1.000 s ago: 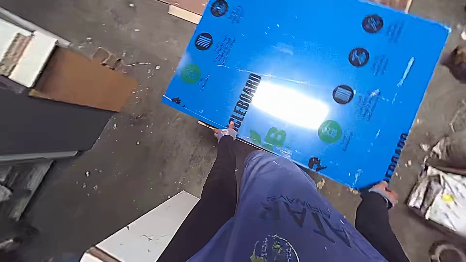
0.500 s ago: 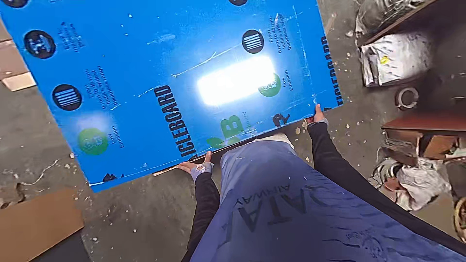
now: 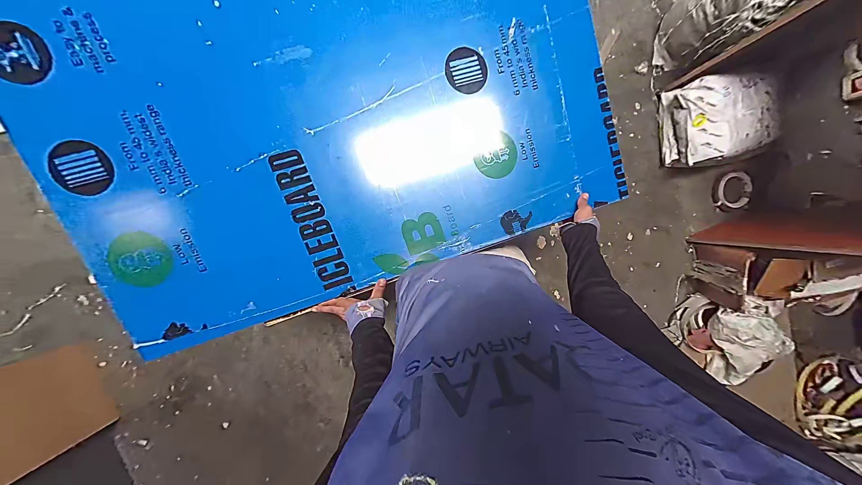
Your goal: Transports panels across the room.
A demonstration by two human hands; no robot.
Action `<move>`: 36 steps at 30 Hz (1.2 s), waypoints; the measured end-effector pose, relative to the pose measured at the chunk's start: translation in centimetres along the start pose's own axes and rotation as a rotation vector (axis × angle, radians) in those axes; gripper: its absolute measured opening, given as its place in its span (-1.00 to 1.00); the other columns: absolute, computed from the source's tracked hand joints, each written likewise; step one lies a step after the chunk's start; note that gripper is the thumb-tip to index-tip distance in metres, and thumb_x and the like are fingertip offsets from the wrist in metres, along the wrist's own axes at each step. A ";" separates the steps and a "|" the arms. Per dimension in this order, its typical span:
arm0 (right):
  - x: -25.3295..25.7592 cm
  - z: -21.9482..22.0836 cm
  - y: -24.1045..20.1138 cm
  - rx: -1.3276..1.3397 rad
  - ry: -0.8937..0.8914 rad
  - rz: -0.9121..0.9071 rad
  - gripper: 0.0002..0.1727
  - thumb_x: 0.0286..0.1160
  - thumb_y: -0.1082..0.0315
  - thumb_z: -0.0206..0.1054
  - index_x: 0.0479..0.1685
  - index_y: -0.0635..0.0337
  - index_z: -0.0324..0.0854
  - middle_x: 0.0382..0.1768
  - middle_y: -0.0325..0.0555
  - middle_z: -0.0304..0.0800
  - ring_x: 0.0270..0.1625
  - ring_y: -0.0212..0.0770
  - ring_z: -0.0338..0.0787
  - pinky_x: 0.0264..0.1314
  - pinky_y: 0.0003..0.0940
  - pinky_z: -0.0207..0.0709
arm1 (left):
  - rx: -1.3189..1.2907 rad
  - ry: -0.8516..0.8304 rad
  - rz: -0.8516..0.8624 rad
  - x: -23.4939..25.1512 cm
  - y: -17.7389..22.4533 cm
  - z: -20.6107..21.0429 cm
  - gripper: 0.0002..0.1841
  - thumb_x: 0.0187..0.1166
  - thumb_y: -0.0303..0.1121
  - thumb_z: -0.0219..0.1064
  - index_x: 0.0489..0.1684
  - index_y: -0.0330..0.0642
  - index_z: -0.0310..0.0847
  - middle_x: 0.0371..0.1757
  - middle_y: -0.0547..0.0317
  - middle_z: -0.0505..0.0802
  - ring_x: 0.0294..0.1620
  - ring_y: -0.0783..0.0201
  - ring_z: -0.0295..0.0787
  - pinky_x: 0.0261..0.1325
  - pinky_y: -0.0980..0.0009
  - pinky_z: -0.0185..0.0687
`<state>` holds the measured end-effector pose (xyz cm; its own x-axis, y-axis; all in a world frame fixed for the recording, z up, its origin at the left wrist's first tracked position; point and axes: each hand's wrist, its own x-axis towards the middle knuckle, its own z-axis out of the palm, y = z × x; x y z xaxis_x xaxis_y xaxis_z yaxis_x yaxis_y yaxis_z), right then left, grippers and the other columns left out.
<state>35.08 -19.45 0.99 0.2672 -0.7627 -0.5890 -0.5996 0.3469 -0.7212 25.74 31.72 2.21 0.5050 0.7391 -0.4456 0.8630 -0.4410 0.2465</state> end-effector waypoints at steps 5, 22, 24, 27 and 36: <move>-0.2 0.3 -1.0 -0.073 -0.004 0.012 -0.22 0.80 -0.26 -0.02 0.62 0.26 0.39 0.49 0.23 0.60 0.48 0.03 0.68 0.48 0.05 0.60 | 0.033 0.004 -0.018 0.3 0.1 0.5 0.61 0.07 0.26 0.72 0.80 -0.60 -0.62 0.86 -0.48 -0.52 0.97 -0.12 -0.53 0.90 0.31 -0.17; -0.9 -1.5 -0.8 0.049 -0.250 -0.066 -0.37 0.88 -0.18 -0.12 0.57 0.13 0.36 0.19 0.01 0.76 0.06 -0.21 0.83 0.01 -0.26 0.76 | -0.021 -0.093 -0.088 1.4 0.1 -0.4 0.86 -0.27 0.14 0.89 0.74 -0.46 -0.96 0.83 -0.43 -0.65 0.96 -0.14 -0.60 0.92 0.23 -0.17; -1.2 -1.3 -0.8 0.076 -0.233 -0.065 -0.37 0.88 -0.17 -0.10 0.61 0.11 0.34 0.29 0.03 0.73 0.18 -0.16 0.81 0.12 -0.20 0.75 | 0.040 -0.074 -0.107 1.3 0.5 -0.4 0.86 -0.31 0.17 0.88 0.77 -0.48 -0.88 0.86 -0.45 -0.56 0.96 -0.17 -0.48 0.90 0.20 -0.04; -1.5 -1.2 -0.7 0.060 -0.221 -0.076 -0.38 0.88 -0.17 -0.12 0.61 0.09 0.35 0.28 0.00 0.73 0.17 -0.18 0.81 0.12 -0.21 0.74 | -0.044 -0.079 -0.143 1.1 0.8 -0.2 0.82 -0.25 0.03 0.91 0.77 -0.48 -0.89 0.85 -0.44 -0.59 0.96 -0.15 -0.56 0.92 0.23 -0.15; -1.7 -0.9 -1.5 0.013 -0.146 -0.095 -0.45 0.87 -0.11 -0.04 0.56 0.06 0.38 0.27 0.03 0.68 0.14 -0.13 0.79 0.04 -0.08 0.74 | 0.109 -0.085 -0.160 1.2 1.1 -0.6 0.64 -0.11 0.13 0.80 0.84 -0.52 -0.57 0.89 -0.46 -0.40 0.95 -0.17 -0.29 0.82 0.20 0.15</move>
<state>34.86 -19.19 3.43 0.4295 -0.7055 -0.5637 -0.5564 0.2849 -0.7805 27.33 32.43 2.49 0.3543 0.7610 -0.5435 0.9232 -0.3771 0.0739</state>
